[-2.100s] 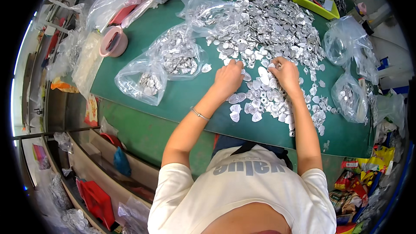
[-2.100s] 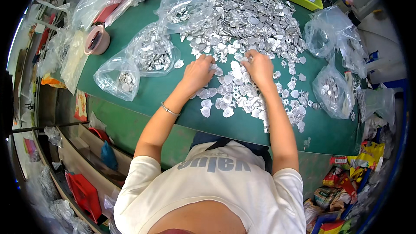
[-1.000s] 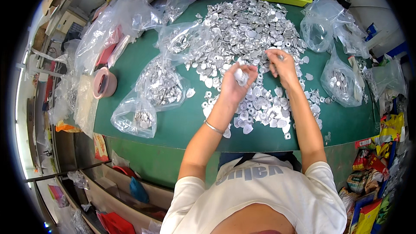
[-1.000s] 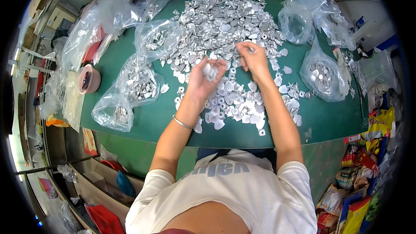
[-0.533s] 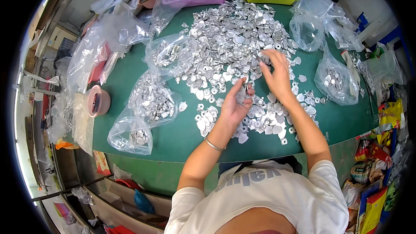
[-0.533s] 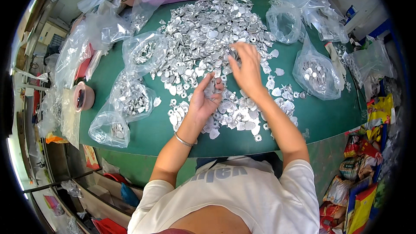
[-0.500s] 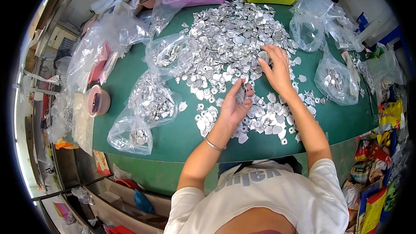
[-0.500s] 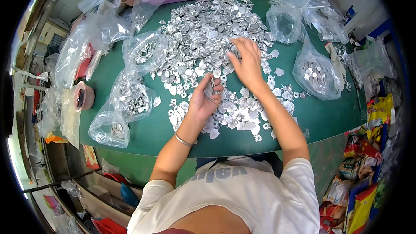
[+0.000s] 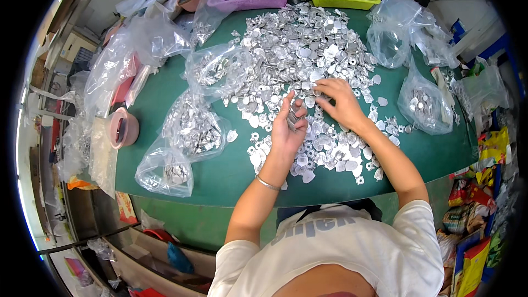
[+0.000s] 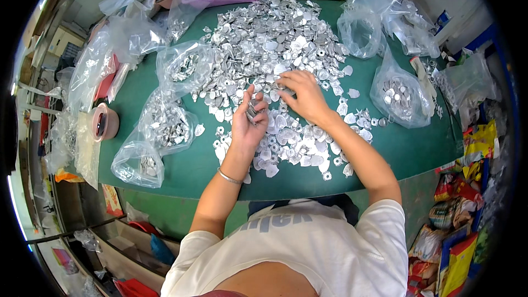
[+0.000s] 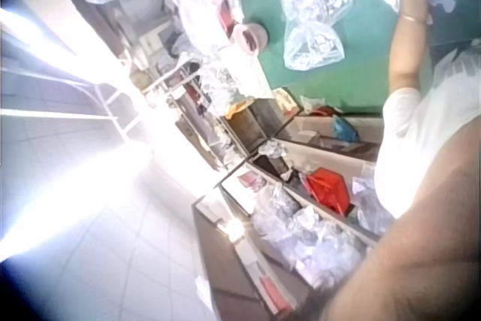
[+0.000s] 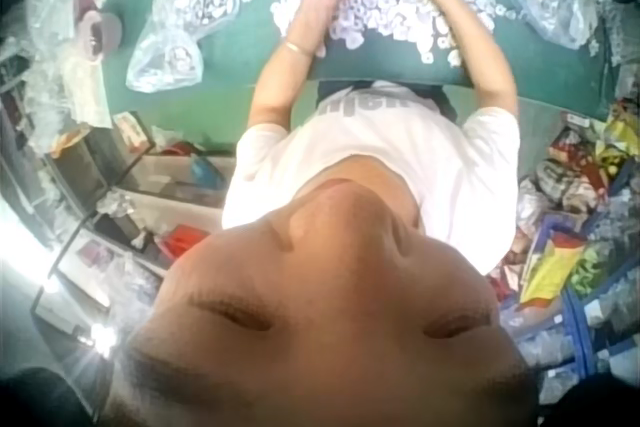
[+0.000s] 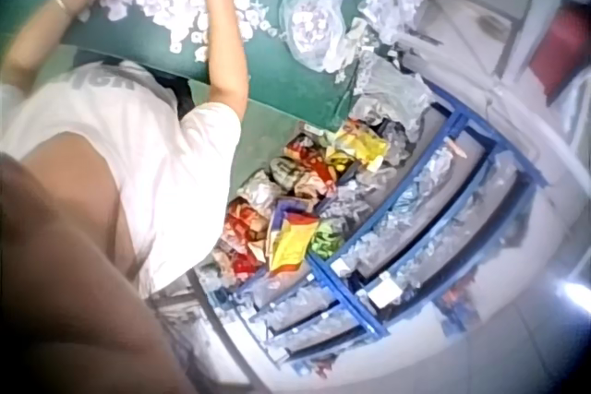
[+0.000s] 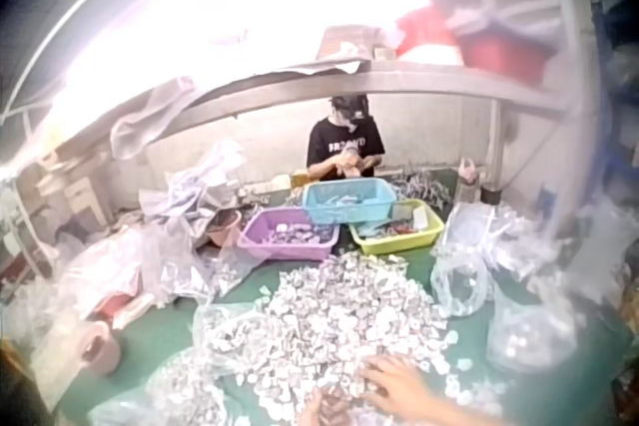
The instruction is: The person sorts through a large pile of small metal components on a green desk by hand, picking up individual pieces, inspecting them, and placing them into different plastic bags.
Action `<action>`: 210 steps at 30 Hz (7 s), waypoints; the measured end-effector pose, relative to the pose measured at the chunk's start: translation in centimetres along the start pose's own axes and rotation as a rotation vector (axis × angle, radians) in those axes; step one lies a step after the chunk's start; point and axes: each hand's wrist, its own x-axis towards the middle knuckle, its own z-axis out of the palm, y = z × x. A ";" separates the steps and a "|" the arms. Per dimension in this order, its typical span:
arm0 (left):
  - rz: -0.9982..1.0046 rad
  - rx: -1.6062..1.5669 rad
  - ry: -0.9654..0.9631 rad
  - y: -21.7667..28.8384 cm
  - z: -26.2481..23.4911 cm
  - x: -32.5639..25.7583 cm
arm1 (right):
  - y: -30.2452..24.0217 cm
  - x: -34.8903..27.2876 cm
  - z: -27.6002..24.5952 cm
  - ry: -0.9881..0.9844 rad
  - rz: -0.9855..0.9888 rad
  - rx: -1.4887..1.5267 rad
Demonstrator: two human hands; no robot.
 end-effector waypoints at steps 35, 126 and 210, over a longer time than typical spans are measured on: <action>0.081 0.313 0.005 1.9 0.5 -0.2 | -0.4 -8.1 -8.9 -0.112 0.248 0.098; 0.474 1.997 -0.208 1.3 1.1 -1.9 | -2.8 -5.3 -3.5 -0.259 0.213 0.031; -0.099 0.740 -0.005 1.1 2.2 -1.9 | -3.4 -9.7 -7.1 -0.175 0.321 -0.146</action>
